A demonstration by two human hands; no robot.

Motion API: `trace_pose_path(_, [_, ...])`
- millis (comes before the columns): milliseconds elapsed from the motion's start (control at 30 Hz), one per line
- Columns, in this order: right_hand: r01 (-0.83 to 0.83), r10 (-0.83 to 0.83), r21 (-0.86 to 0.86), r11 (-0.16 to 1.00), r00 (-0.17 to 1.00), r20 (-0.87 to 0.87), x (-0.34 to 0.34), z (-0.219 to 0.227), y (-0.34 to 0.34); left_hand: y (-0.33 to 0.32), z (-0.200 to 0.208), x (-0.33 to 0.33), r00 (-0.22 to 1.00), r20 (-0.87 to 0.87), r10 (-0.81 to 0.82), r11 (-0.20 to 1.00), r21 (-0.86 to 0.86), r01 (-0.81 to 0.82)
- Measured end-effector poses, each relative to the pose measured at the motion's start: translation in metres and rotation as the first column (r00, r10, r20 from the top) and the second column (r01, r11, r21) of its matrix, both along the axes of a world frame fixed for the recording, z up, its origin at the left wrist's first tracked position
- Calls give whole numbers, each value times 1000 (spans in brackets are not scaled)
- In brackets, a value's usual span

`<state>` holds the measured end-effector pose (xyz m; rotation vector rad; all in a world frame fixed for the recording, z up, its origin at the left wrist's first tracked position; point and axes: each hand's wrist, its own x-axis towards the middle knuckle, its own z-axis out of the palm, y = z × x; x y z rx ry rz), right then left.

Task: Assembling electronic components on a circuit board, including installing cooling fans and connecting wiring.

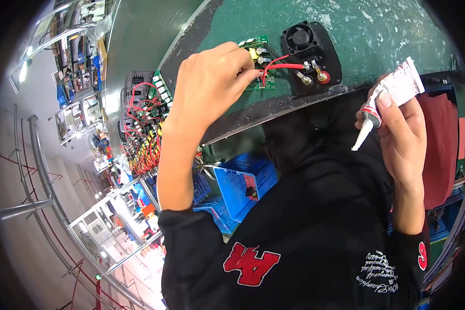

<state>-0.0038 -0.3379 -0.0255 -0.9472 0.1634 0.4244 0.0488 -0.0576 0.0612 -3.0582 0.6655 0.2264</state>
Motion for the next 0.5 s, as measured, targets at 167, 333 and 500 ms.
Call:
trace_pose_path(167, [1,-1,-13,1000,999,-50,-9,-8,-1,-1,-2,3,999,3,-51,997,53,51])
trace_pose_path(333, [-6,3,-79,997,999,-34,-12,-10,-1,-3,-1,8,1000,-17,21,1000,11,-21])
trace_pose_path(500, [-4,13,-176,984,999,50,-10,-5,2,-1,2,14,998,-62,13,998,59,-9])
